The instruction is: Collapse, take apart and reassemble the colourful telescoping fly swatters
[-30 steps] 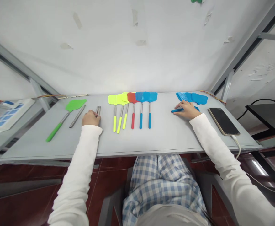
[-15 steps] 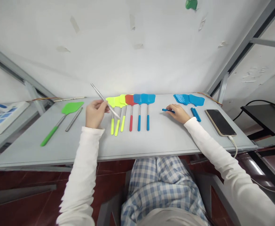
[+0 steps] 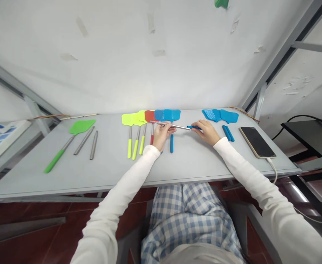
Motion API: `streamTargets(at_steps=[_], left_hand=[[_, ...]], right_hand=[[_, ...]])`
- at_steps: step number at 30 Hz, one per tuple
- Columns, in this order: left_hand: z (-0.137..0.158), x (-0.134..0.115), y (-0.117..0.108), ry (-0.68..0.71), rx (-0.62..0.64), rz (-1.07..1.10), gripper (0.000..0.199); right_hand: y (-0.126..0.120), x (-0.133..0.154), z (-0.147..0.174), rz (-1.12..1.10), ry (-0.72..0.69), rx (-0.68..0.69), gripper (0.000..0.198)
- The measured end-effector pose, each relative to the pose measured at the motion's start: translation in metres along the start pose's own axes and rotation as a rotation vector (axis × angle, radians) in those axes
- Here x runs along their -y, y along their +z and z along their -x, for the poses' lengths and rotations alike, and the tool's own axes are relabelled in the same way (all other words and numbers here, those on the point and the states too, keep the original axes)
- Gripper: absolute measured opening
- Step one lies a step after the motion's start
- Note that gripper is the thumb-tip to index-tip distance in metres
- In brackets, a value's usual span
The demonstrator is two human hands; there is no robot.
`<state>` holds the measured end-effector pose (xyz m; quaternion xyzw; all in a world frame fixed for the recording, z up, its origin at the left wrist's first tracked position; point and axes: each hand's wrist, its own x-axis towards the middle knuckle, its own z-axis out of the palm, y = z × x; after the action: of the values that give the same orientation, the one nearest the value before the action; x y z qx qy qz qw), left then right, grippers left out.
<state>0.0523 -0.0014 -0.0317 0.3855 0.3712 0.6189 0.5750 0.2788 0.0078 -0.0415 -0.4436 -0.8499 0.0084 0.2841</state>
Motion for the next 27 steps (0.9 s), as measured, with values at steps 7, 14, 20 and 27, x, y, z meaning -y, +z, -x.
streamTargets(at_steps=[7,14,20,27], left_hand=[[-0.012,0.006,-0.001,0.068,-0.041,-0.033,0.016],[-0.011,0.005,0.0,0.084,0.004,-0.025,0.021],[-0.007,0.013,0.0,0.093,0.073,-0.068,0.029],[0.005,0.017,0.006,-0.012,0.339,-0.176,0.039]], right_hand=[[0.002,-0.001,0.001,0.06,0.043,-0.027,0.03],[0.006,-0.003,0.002,0.096,-0.01,-0.084,0.025],[0.009,0.004,0.003,0.032,-0.047,-0.149,0.024],[0.015,0.012,0.005,-0.041,-0.117,-0.193,0.027]])
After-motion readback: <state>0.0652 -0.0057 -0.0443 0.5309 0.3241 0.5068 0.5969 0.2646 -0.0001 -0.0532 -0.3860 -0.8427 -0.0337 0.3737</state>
